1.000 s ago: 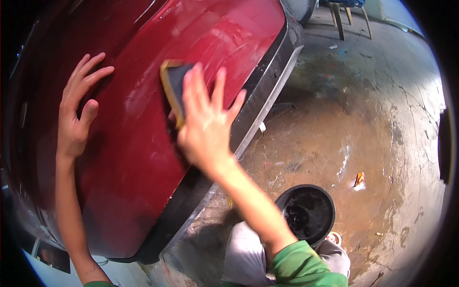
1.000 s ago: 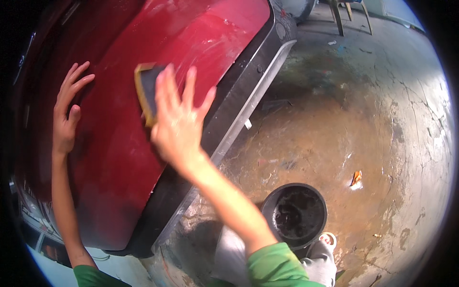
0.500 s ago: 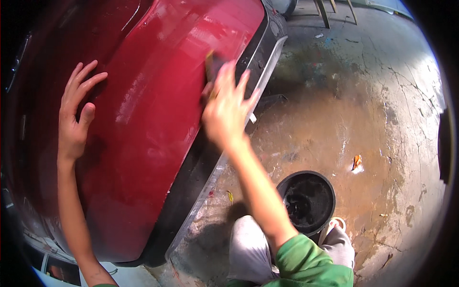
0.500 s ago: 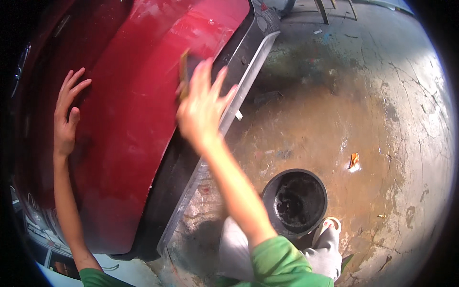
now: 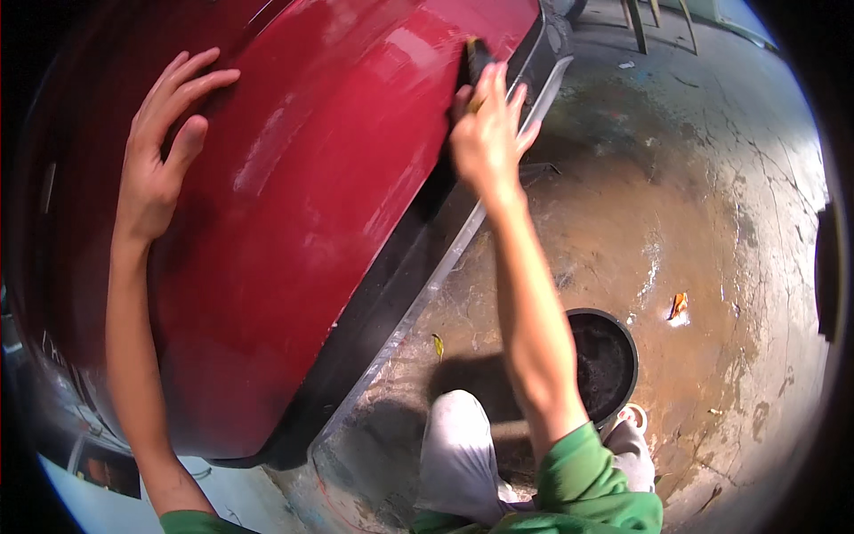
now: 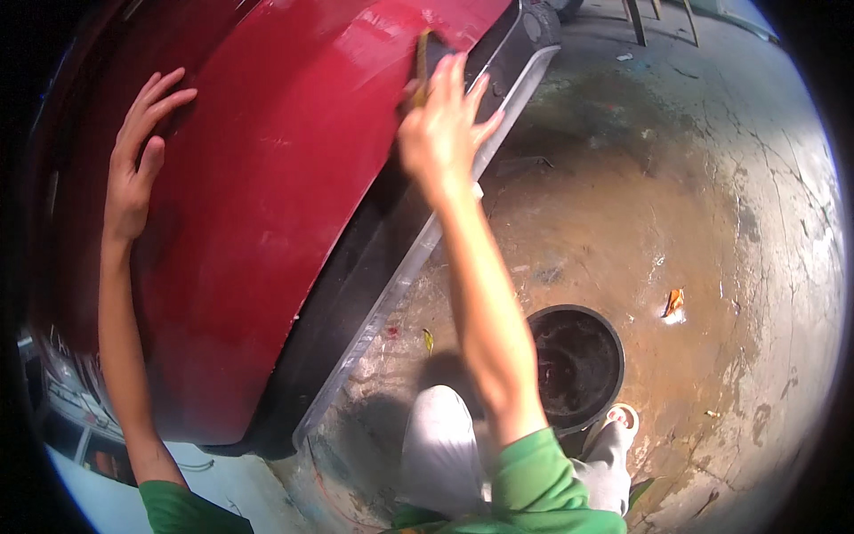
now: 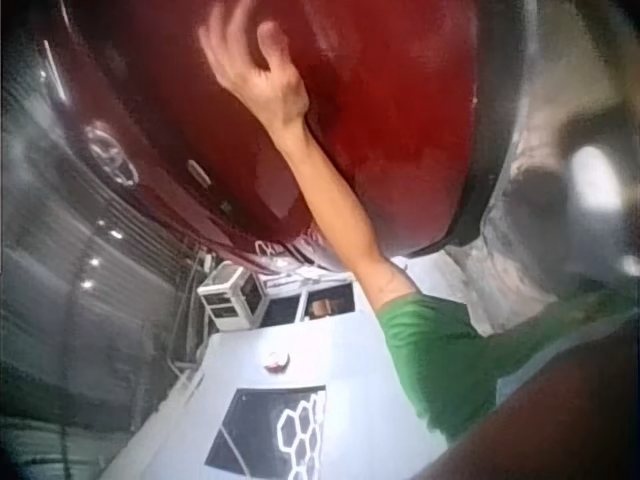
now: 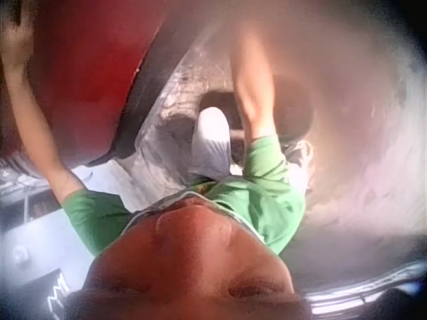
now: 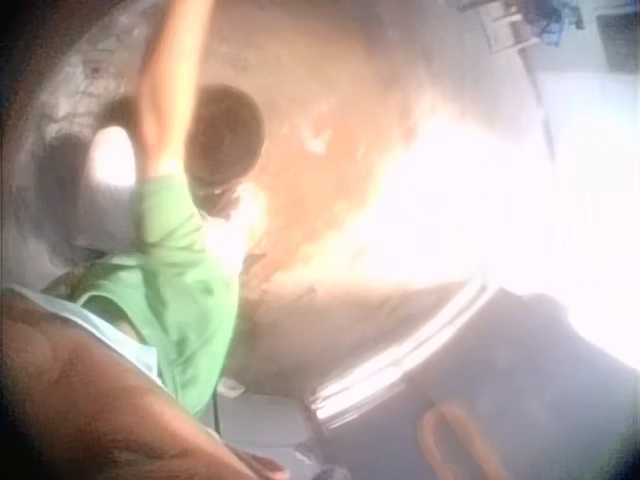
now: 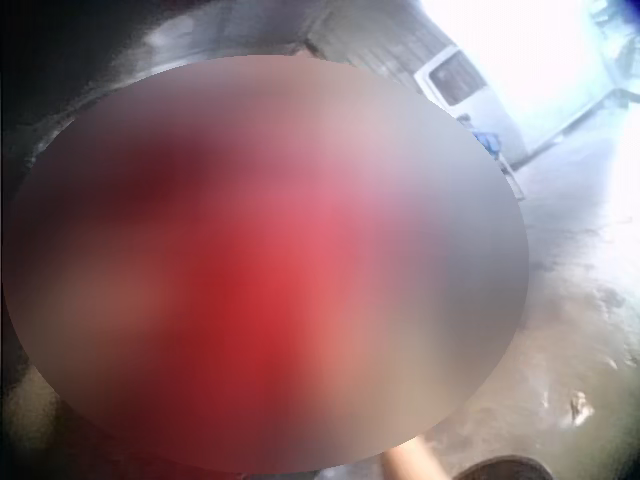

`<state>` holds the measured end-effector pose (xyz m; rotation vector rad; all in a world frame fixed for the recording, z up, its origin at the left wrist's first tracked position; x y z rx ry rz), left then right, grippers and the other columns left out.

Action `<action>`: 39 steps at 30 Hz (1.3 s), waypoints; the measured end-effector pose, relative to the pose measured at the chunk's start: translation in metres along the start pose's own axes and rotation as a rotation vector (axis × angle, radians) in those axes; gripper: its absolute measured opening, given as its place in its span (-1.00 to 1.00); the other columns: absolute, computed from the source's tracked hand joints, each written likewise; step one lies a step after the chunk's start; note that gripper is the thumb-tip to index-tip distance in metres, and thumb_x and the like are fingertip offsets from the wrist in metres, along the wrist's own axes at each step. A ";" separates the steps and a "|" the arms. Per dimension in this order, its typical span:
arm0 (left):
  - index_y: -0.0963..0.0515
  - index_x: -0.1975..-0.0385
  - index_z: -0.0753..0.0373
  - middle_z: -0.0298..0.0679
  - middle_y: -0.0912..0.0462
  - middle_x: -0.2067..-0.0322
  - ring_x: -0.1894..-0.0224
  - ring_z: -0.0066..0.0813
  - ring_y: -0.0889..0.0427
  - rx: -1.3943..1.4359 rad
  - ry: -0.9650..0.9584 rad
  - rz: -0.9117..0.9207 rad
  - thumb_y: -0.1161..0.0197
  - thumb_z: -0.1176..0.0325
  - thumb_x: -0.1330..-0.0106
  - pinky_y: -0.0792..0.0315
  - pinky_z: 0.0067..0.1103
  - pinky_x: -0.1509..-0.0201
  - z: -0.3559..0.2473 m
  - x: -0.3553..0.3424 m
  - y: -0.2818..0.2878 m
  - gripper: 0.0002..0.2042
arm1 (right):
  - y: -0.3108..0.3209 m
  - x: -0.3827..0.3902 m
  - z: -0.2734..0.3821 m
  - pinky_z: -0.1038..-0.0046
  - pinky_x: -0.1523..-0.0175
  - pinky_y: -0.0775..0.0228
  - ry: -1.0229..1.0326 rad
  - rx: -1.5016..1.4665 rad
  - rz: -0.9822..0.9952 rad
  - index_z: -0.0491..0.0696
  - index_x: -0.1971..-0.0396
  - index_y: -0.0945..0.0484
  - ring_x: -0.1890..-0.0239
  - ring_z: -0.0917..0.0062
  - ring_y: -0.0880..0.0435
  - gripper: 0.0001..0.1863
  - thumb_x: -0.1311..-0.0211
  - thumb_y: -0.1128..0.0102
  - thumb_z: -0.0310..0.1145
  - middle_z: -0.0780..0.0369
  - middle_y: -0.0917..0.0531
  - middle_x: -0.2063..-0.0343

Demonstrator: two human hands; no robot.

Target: The person sands a red car bumper with a piece of sandpaper and water from a bucket, then wipes the area with a cloth and continues sanding.

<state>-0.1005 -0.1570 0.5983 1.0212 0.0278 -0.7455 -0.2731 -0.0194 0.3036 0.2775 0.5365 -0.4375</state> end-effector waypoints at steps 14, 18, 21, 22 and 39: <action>-0.59 -0.25 -0.03 -0.28 -0.43 -0.41 -0.58 -0.20 -0.10 -0.017 -0.025 0.020 0.01 -0.31 -0.42 0.05 -0.08 -0.62 0.012 0.017 0.006 -0.38 | 0.015 0.130 0.091 -0.51 -0.41 0.32 0.130 -0.075 0.028 -0.15 -0.50 -0.17 -0.57 -0.18 0.09 -0.10 -0.02 -0.10 -0.44 0.04 -0.05 -0.57; -0.60 -0.24 -0.02 -0.28 -0.42 -0.41 -0.58 -0.21 -0.10 0.040 -0.032 0.019 -0.01 -0.32 -0.40 0.06 -0.08 -0.62 0.017 0.016 -0.004 -0.37 | 0.032 0.203 0.129 -0.53 -0.39 0.36 0.111 -0.173 0.261 -0.15 -0.49 -0.18 -0.58 -0.17 0.12 -0.09 -0.01 -0.13 -0.45 0.08 -0.03 -0.58; -0.60 -0.23 -0.02 -0.28 -0.42 -0.41 -0.58 -0.21 -0.11 0.010 -0.066 0.035 -0.01 -0.29 -0.42 0.06 -0.10 -0.63 0.019 0.013 0.001 -0.39 | 0.009 0.120 0.087 -0.56 -0.37 0.25 0.084 -0.038 -0.083 -0.18 -0.46 -0.21 -0.55 -0.21 0.07 -0.30 -0.34 -0.06 -0.28 0.07 -0.13 -0.54; -0.61 -0.23 -0.02 -0.28 -0.42 -0.41 -0.58 -0.20 -0.10 0.010 -0.078 0.022 0.00 -0.27 -0.44 0.06 -0.11 -0.63 0.013 0.006 0.001 -0.41 | 0.014 0.093 0.072 -0.56 -0.37 0.24 0.006 -0.079 -0.035 -0.21 -0.46 -0.20 -0.56 -0.21 0.07 -0.29 -0.31 -0.04 -0.31 0.06 -0.13 -0.54; -0.61 -0.23 -0.05 -0.29 -0.43 -0.40 -0.58 -0.21 -0.10 -0.012 -0.071 0.000 0.05 -0.22 -0.50 0.08 -0.13 -0.64 0.031 0.016 0.000 -0.46 | 0.026 0.210 0.135 -0.55 -0.37 0.27 0.092 -0.134 0.235 -0.18 -0.48 -0.17 -0.57 -0.22 0.15 -0.20 -0.22 -0.11 -0.32 0.06 0.01 -0.58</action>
Point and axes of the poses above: each hand's wrist, its own x-axis away from the middle knuckle, its own y-axis out of the back of the hand, z = x × y, the point moved 3 cm from there along -x, towards the middle knuckle
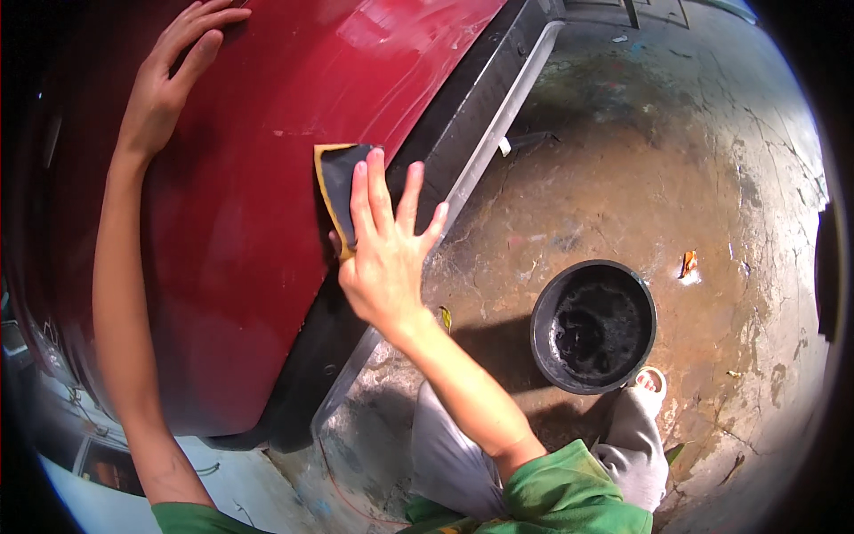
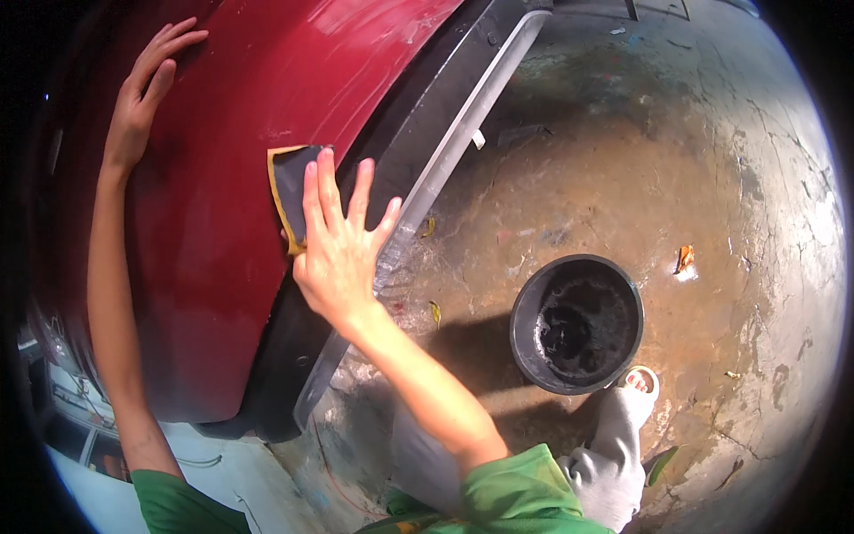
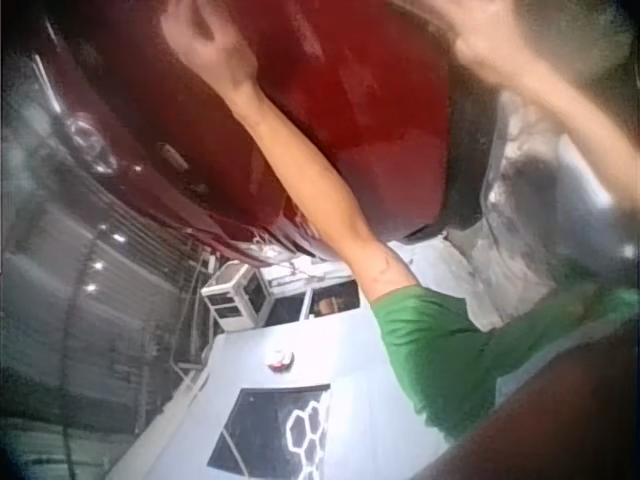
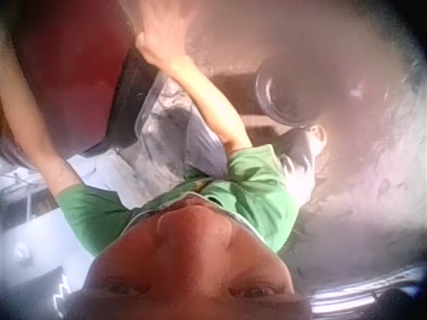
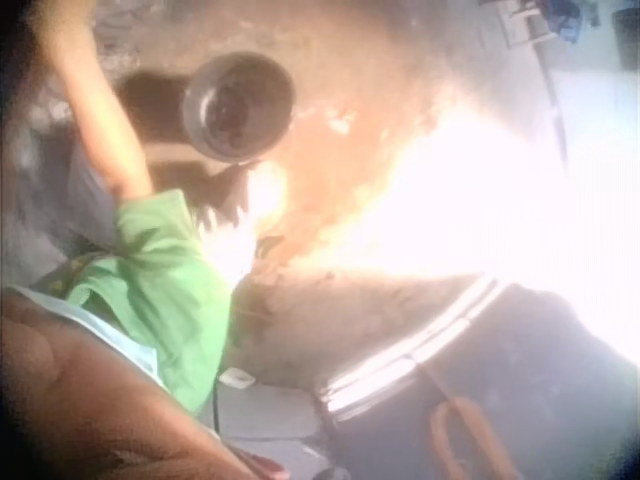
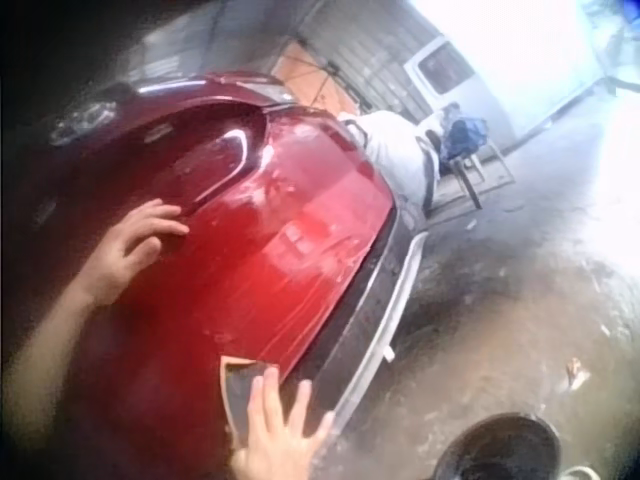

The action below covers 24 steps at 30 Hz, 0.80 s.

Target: The person sands a red car bumper with a piece of sandpaper and water from a bucket, then wipes the area with a cloth and continues sanding.

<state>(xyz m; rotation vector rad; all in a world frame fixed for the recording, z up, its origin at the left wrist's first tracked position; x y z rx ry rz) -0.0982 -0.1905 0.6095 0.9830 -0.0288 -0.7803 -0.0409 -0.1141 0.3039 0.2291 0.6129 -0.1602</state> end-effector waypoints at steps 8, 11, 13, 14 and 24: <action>-0.61 -0.23 0.01 -0.28 -0.45 -0.40 -0.58 -0.19 -0.11 0.007 0.004 -0.007 0.04 -0.20 -0.51 0.07 -0.18 -0.63 0.000 0.003 -0.001 -0.45 | 0.009 -0.055 -0.038 -0.52 -0.40 0.30 0.085 0.147 -0.129 -0.16 -0.52 -0.09 -0.58 -0.17 0.10 -0.07 -0.04 -0.09 -0.40 0.08 -0.03 -0.58; -0.62 -0.22 0.02 -0.28 -0.45 -0.39 -0.57 -0.19 -0.12 0.053 -0.005 -0.005 0.04 -0.18 -0.51 0.06 -0.18 -0.62 -0.005 0.001 -0.001 -0.46 | -0.006 0.010 -0.001 -0.49 -0.42 0.51 0.168 -0.059 0.002 -0.07 -0.54 -0.11 -0.60 -0.08 0.09 -0.01 0.06 -0.12 -0.47 0.10 -0.11 -0.57; -0.62 -0.21 0.03 -0.28 -0.45 -0.39 -0.57 -0.19 -0.12 0.035 0.003 0.014 0.04 -0.18 -0.52 0.05 -0.18 -0.62 -0.005 0.003 -0.002 -0.47 | 0.002 -0.037 -0.024 -0.50 -0.42 0.48 0.130 0.060 -0.092 -0.01 -0.51 -0.19 -0.59 -0.03 0.01 -0.17 -0.16 -0.13 -0.41 0.14 -0.18 -0.55; -0.62 -0.21 0.03 -0.28 -0.45 -0.39 -0.57 -0.19 -0.12 0.016 0.013 0.026 0.03 -0.18 -0.52 0.05 -0.18 -0.62 -0.009 0.005 0.002 -0.47 | 0.003 -0.075 -0.046 -0.54 -0.39 0.37 0.106 0.121 -0.223 0.01 -0.50 -0.20 -0.57 -0.04 -0.04 -0.32 -0.40 -0.06 -0.26 0.15 -0.19 -0.54; -0.63 -0.20 0.06 -0.25 -0.46 -0.39 -0.58 -0.19 -0.11 0.026 0.014 0.017 0.04 -0.20 -0.51 0.05 -0.18 -0.61 -0.012 0.005 0.002 -0.44 | 0.002 -0.038 0.004 -0.47 -0.43 0.61 0.227 -0.040 -0.066 -0.09 -0.46 -0.25 -0.60 -0.04 0.05 -0.13 -0.02 -0.18 -0.39 0.11 -0.15 -0.55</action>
Point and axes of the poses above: each hand's wrist, its own x-axis away from the middle knuckle, its own y-axis out of the back of the hand, z = x × y, the point moved 3 cm from there along -x, towards the middle knuckle
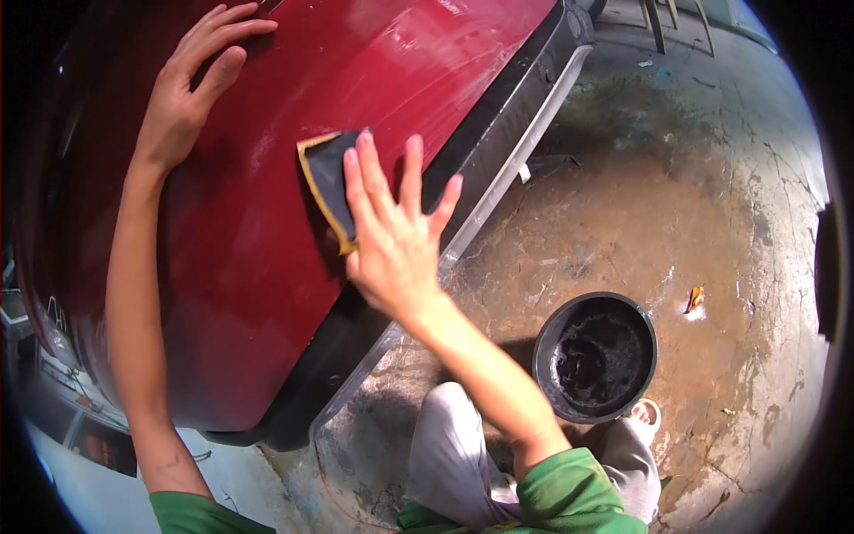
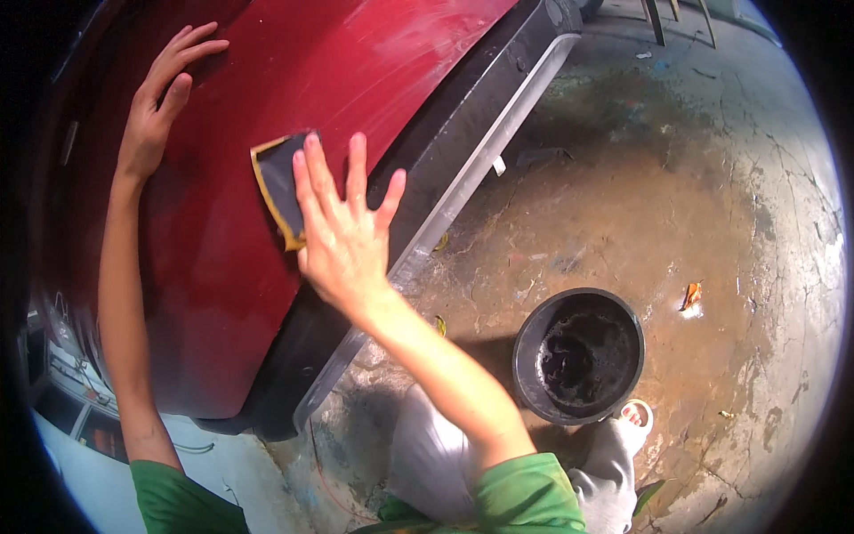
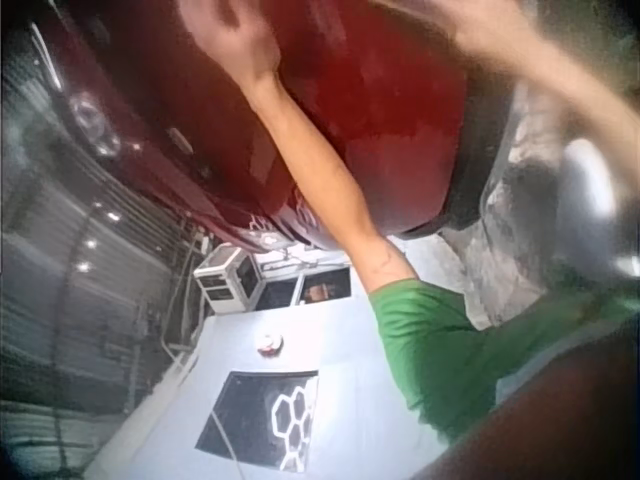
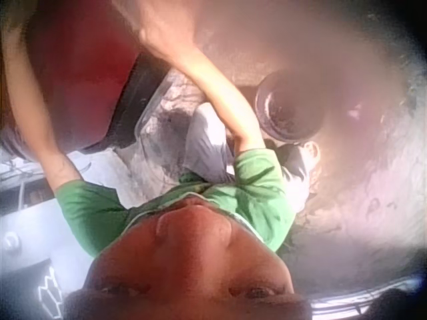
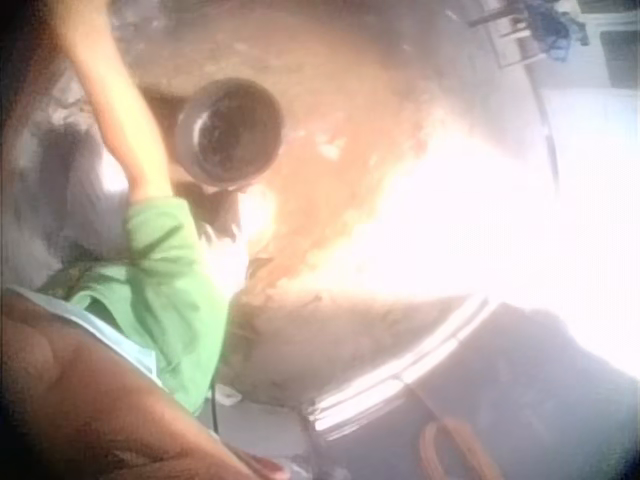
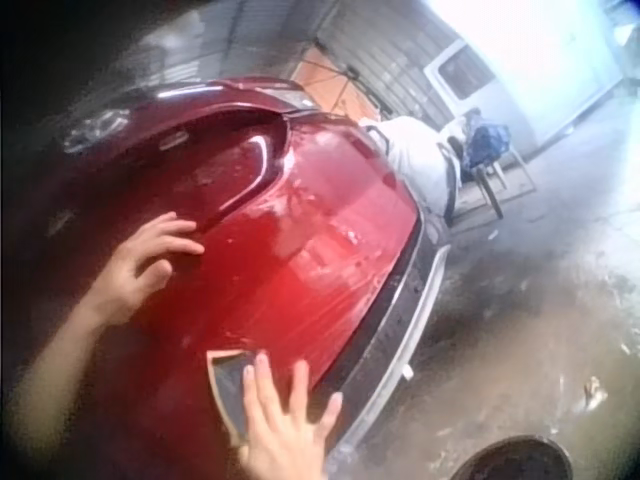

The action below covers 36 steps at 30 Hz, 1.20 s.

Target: The person sands a red car bumper with a piece of sandpaper and water from a bucket, then wipes the area with a cloth and continues sanding.

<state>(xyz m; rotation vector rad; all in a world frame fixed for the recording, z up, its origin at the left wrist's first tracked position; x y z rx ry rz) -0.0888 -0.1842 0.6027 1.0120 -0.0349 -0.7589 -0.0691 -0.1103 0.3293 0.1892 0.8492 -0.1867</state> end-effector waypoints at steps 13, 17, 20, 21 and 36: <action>-0.66 -0.14 0.06 -0.22 -0.48 -0.36 -0.55 -0.10 -0.18 0.063 0.013 -0.020 -0.10 -0.18 -0.43 0.00 -0.15 -0.58 -0.011 -0.008 0.000 -0.48 | -0.008 -0.003 0.008 -0.50 -0.41 0.53 0.075 0.024 -0.023 -0.03 -0.43 -0.34 -0.59 -0.09 0.03 -0.19 -0.03 -0.13 -0.38 0.10 -0.20 -0.53; -0.66 -0.13 0.08 -0.22 -0.49 -0.35 -0.54 -0.10 -0.18 0.075 0.034 -0.018 -0.09 -0.18 -0.42 -0.01 -0.16 -0.58 -0.018 -0.012 0.004 -0.47 | 0.022 -0.099 -0.099 -0.58 -0.36 0.34 -0.088 0.211 -0.224 -0.05 -0.47 -0.22 -0.55 -0.13 -0.04 -0.37 -0.46 0.00 -0.22 0.09 -0.22 -0.51; -0.67 -0.12 0.07 -0.22 -0.49 -0.35 -0.55 -0.10 -0.17 0.073 0.033 -0.018 -0.08 -0.22 -0.41 -0.03 -0.15 -0.57 -0.023 -0.020 0.004 -0.45 | 0.034 -0.129 -0.154 -0.59 -0.36 0.35 -0.185 0.215 -0.227 -0.21 -0.46 -0.20 -0.57 -0.12 0.05 -0.31 -0.40 0.03 -0.20 0.04 -0.16 -0.53; -0.67 -0.11 0.07 -0.22 -0.49 -0.35 -0.55 -0.11 -0.17 0.066 0.044 -0.013 -0.08 -0.25 -0.40 -0.03 -0.14 -0.57 -0.020 -0.016 0.002 -0.43 | 0.023 -0.116 -0.145 -0.58 -0.38 0.37 -0.184 0.212 -0.236 -0.23 -0.46 -0.19 -0.58 -0.11 0.06 -0.28 -0.34 0.00 -0.23 0.03 -0.14 -0.54; -0.68 -0.10 0.09 -0.16 -0.43 -0.39 -0.56 -0.04 -0.13 0.019 0.170 0.035 0.00 -0.48 -0.27 0.01 -0.07 -0.57 -0.023 -0.015 0.007 -0.23 | 0.019 -0.115 -0.165 -0.52 -0.42 0.37 -0.264 0.167 -0.156 -0.21 -0.51 -0.08 -0.58 -0.12 0.08 -0.16 -0.26 -0.09 -0.25 0.03 -0.01 -0.58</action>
Point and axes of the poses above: each hand's wrist, its own x-axis away from the middle knuckle, its own y-axis out of the back of the hand, z = x × y, the point moved 3 cm from there along -x, towards the middle knuckle
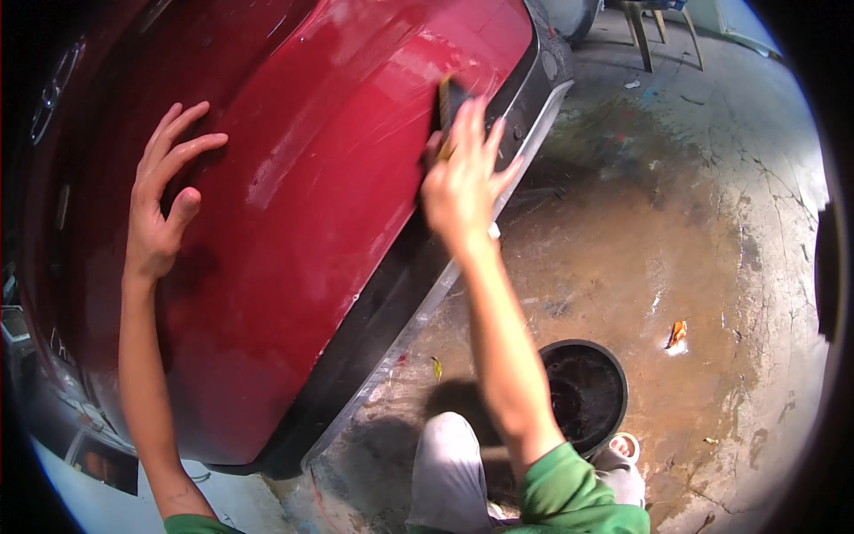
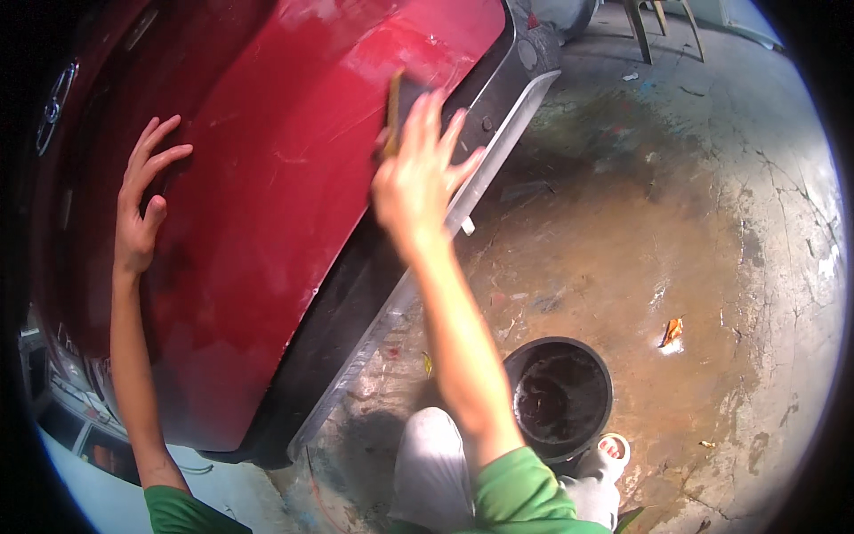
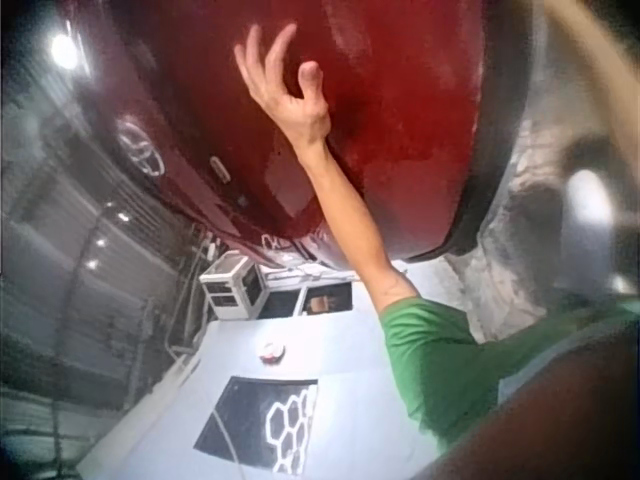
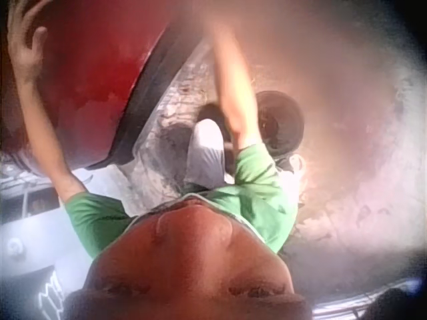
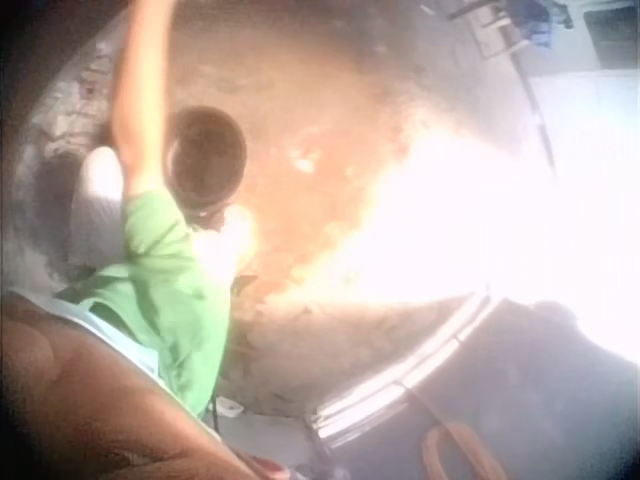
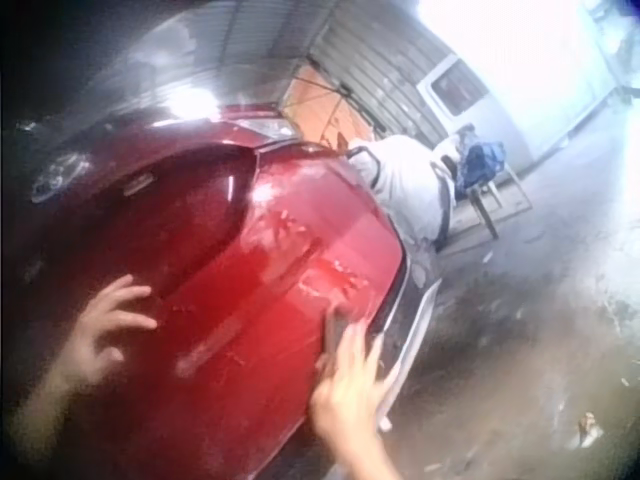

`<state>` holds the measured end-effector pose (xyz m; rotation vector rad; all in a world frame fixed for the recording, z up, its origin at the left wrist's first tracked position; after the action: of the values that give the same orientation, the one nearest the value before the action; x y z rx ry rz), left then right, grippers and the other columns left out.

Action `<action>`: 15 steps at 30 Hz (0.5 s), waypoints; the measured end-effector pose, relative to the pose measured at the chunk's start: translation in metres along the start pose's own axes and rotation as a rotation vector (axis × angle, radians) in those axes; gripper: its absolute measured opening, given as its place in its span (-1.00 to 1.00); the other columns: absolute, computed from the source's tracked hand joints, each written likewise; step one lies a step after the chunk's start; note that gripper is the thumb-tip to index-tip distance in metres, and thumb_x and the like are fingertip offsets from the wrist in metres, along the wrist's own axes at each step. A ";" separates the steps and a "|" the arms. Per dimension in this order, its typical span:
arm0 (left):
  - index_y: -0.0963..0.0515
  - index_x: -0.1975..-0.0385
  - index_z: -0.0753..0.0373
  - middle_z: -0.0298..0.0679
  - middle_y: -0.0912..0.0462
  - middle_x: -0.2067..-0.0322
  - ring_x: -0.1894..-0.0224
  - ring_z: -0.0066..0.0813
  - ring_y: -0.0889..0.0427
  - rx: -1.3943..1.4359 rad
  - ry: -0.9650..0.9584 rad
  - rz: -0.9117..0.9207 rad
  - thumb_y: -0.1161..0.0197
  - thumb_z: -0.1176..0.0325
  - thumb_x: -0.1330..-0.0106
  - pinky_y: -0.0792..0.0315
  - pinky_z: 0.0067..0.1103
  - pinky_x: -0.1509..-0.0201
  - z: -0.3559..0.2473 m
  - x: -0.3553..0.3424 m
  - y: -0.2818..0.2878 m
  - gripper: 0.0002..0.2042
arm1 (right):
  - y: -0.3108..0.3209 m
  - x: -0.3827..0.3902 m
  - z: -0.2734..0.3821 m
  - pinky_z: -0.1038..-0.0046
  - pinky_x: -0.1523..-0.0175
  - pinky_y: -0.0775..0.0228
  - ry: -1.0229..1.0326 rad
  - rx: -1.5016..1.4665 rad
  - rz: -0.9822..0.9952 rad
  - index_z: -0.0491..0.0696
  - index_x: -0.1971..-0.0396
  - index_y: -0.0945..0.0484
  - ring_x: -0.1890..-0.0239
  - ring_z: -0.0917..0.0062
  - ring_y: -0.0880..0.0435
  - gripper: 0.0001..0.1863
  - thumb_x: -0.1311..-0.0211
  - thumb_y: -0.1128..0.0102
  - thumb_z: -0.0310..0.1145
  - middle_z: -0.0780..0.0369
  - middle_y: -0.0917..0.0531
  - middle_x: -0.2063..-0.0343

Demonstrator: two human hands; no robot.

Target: The person sands a red car bumper with a piece of sandpaper and water from a bucket, then wipes the area with a cloth and continues sanding.

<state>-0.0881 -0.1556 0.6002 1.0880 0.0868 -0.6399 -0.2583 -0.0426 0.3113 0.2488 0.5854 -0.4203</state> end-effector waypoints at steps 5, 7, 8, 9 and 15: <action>-0.68 -0.09 0.12 -0.14 -0.43 -0.39 -0.56 -0.03 -0.12 0.021 0.008 -0.013 0.01 -0.49 -0.27 0.01 -0.06 -0.57 0.002 0.001 0.001 -0.21 | 0.016 0.060 0.032 -0.49 -0.42 0.46 0.022 -0.067 0.094 -0.17 -0.53 -0.07 -0.61 -0.10 0.17 -0.12 -0.22 -0.15 -0.27 0.10 0.04 -0.60; -0.68 -0.09 0.14 -0.13 -0.43 -0.39 -0.56 -0.02 -0.11 0.012 0.002 -0.004 0.01 -0.48 -0.28 0.01 -0.06 -0.57 0.003 0.002 0.000 -0.21 | 0.004 -0.004 -0.001 -0.54 -0.41 0.38 0.048 0.000 0.038 -0.20 -0.49 -0.13 -0.58 -0.15 0.14 -0.17 -0.19 -0.11 -0.31 0.06 0.00 -0.58; -0.68 -0.09 0.14 -0.13 -0.43 -0.39 -0.56 -0.02 -0.11 0.034 -0.006 -0.013 0.01 -0.48 -0.28 0.01 -0.06 -0.57 0.001 -0.003 -0.008 -0.21 | 0.010 -0.043 -0.023 -0.55 -0.40 0.37 -0.042 0.002 0.061 -0.22 -0.48 -0.14 -0.58 -0.16 0.12 -0.16 -0.16 -0.11 -0.32 0.03 -0.01 -0.58; -0.68 -0.09 0.14 -0.13 -0.43 -0.39 -0.56 -0.02 -0.11 0.030 -0.016 -0.012 0.01 -0.48 -0.28 0.02 -0.06 -0.57 -0.007 -0.010 -0.002 -0.21 | 0.021 -0.069 -0.030 -0.55 -0.40 0.36 -0.134 -0.027 0.079 -0.24 -0.47 -0.15 -0.58 -0.16 0.11 -0.15 -0.13 -0.11 -0.34 0.00 -0.02 -0.57; -0.68 -0.09 0.14 -0.12 -0.43 -0.39 -0.56 -0.02 -0.12 0.023 0.015 -0.005 0.01 -0.49 -0.28 0.03 -0.07 -0.57 0.003 0.001 -0.006 -0.21 | 0.019 0.039 0.063 -0.58 -0.38 0.37 0.136 -0.117 0.144 -0.17 -0.52 -0.08 -0.58 -0.18 0.12 -0.17 -0.23 -0.09 -0.34 0.03 -0.05 -0.57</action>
<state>-0.0914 -0.1600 0.5964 1.1154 0.0949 -0.6387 -0.1902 -0.0591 0.3420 0.2067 0.7186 -0.2302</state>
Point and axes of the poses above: each hand's wrist, its own x-axis away from the middle knuckle, its own y-axis out of the back of the hand, z = x × y, the point moved 3 cm from there along -x, towards the middle knuckle
